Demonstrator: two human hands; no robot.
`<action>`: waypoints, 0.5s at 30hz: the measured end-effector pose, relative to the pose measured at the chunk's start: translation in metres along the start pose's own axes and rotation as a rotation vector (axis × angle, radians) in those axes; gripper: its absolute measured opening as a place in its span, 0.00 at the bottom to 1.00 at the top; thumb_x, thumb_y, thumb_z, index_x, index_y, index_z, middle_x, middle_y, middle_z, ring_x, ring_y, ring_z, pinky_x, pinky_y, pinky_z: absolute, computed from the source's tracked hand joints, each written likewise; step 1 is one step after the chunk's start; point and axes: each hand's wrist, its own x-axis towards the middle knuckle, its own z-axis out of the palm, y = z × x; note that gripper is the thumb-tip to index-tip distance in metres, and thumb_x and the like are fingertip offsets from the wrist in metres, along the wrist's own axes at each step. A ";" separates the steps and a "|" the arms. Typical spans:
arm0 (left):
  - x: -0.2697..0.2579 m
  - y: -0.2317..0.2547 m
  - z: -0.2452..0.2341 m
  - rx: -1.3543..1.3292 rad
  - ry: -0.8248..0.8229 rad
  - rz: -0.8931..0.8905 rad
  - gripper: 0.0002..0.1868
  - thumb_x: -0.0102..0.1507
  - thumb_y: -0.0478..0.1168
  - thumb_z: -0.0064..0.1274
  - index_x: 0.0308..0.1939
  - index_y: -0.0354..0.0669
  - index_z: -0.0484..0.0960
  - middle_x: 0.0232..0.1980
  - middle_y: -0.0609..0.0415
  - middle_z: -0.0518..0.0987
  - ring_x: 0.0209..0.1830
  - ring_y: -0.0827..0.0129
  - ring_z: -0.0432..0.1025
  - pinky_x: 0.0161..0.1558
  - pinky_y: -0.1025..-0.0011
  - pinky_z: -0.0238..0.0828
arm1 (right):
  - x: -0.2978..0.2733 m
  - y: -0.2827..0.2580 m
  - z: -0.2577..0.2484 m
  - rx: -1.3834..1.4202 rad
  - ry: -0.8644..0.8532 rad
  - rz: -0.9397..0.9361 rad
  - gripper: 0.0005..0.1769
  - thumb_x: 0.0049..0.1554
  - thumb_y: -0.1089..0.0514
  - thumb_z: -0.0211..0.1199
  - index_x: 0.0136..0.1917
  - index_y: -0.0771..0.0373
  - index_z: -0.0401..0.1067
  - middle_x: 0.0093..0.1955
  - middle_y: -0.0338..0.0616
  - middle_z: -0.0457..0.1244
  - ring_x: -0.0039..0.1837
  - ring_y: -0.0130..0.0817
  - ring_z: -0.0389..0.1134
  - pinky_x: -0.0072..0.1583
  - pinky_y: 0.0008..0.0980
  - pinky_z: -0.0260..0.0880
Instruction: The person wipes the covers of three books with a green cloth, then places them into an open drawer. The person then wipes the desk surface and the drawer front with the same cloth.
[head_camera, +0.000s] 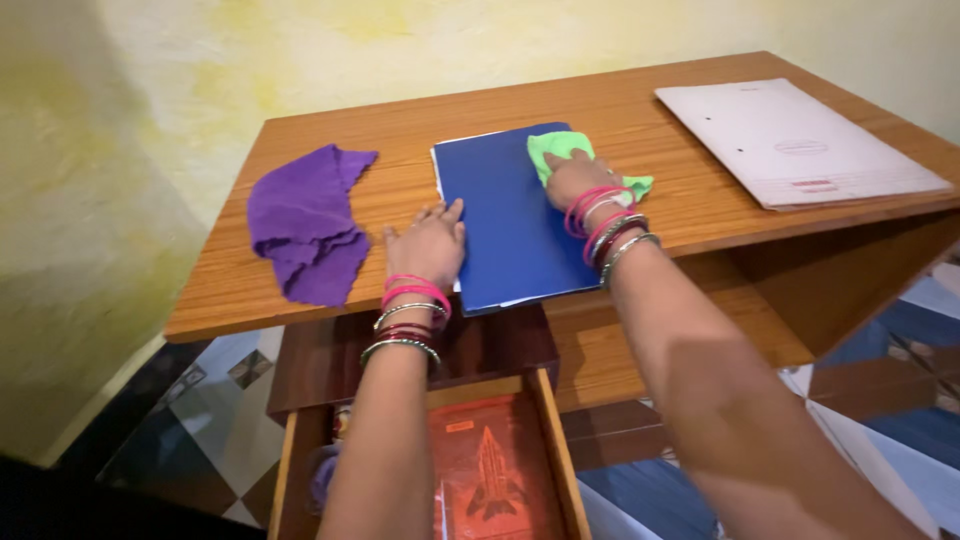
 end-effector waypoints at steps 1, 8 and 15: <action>0.000 -0.001 0.001 -0.003 0.005 0.004 0.27 0.72 0.51 0.30 0.76 0.62 0.59 0.79 0.61 0.59 0.79 0.67 0.52 0.73 0.32 0.39 | 0.005 -0.008 0.006 -0.018 0.012 -0.022 0.33 0.61 0.49 0.49 0.79 0.33 0.56 0.83 0.47 0.47 0.76 0.58 0.56 0.73 0.61 0.57; 0.004 -0.007 0.001 -0.011 -0.004 0.003 0.27 0.71 0.51 0.32 0.75 0.58 0.61 0.80 0.61 0.59 0.80 0.68 0.52 0.73 0.31 0.39 | 0.046 -0.091 0.065 -0.052 0.016 -0.376 0.31 0.60 0.49 0.50 0.76 0.33 0.60 0.79 0.49 0.52 0.73 0.57 0.58 0.70 0.50 0.61; 0.001 -0.003 -0.001 -0.033 -0.012 -0.011 0.28 0.71 0.51 0.31 0.76 0.61 0.60 0.79 0.64 0.59 0.80 0.69 0.51 0.74 0.32 0.38 | 0.087 0.031 0.013 -0.142 0.080 -0.020 0.27 0.61 0.48 0.46 0.74 0.34 0.60 0.77 0.44 0.55 0.75 0.56 0.51 0.68 0.69 0.51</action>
